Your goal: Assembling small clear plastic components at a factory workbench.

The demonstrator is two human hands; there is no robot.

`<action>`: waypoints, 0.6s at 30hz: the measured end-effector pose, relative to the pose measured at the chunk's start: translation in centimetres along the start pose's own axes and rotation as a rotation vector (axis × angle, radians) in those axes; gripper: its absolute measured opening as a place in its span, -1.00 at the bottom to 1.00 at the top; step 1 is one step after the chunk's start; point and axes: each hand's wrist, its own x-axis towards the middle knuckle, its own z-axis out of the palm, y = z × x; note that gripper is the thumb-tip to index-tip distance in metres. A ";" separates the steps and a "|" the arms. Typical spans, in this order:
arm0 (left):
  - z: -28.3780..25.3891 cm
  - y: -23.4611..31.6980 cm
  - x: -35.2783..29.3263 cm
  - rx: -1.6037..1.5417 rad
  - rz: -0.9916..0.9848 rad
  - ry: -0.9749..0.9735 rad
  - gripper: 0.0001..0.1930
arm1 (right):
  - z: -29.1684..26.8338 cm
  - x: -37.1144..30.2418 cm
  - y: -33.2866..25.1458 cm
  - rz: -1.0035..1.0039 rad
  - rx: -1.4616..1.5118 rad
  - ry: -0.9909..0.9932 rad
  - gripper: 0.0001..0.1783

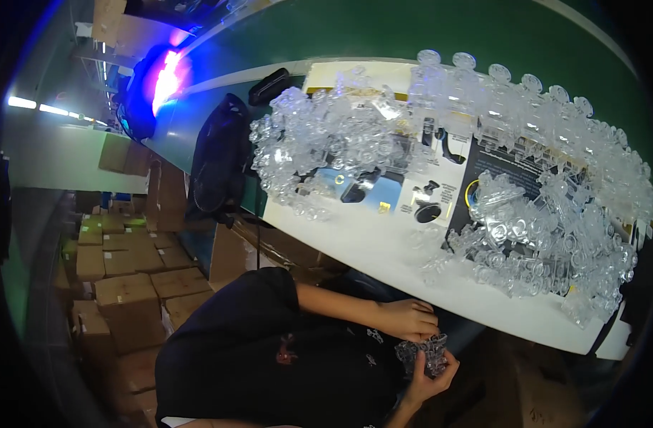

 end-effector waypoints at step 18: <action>3.9 -4.7 2.8 -0.754 -0.459 0.052 -0.92 | -0.5 3.2 5.1 0.399 0.434 -0.106 -0.52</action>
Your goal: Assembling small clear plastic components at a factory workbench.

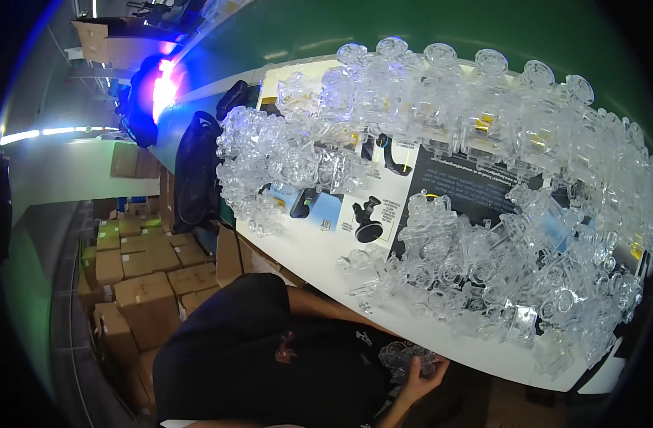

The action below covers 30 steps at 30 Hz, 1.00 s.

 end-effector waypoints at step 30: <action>1.7 6.4 -5.0 0.126 0.121 -0.189 -0.79 | 0.5 -5.9 -0.6 -0.190 0.194 -0.025 -0.63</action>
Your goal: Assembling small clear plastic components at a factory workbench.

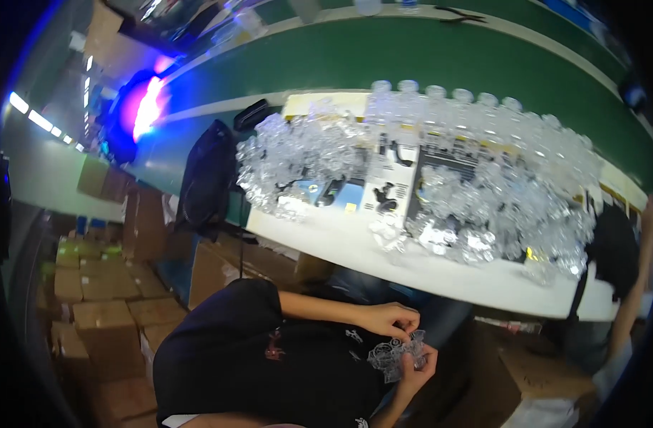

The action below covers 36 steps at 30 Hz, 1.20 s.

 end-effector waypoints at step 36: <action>-0.5 9.4 1.3 0.800 0.669 0.033 -0.77 | 2.0 -0.2 -6.2 -0.264 0.195 -0.092 -0.58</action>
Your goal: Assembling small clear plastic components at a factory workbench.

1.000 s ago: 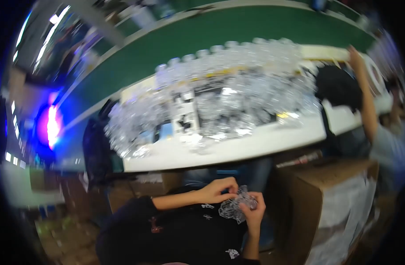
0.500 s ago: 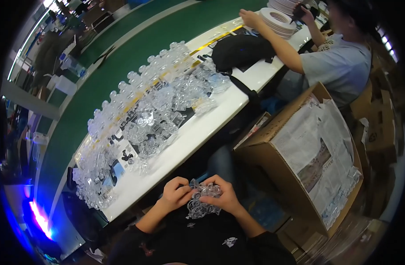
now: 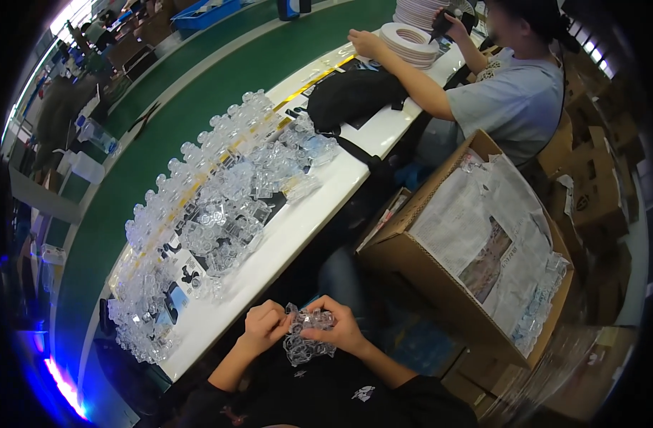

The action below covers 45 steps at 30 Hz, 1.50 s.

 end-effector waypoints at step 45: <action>-7.0 4.5 4.2 -0.518 -0.782 0.039 -0.89 | 2.2 4.4 -8.6 -0.996 -1.028 0.015 -0.44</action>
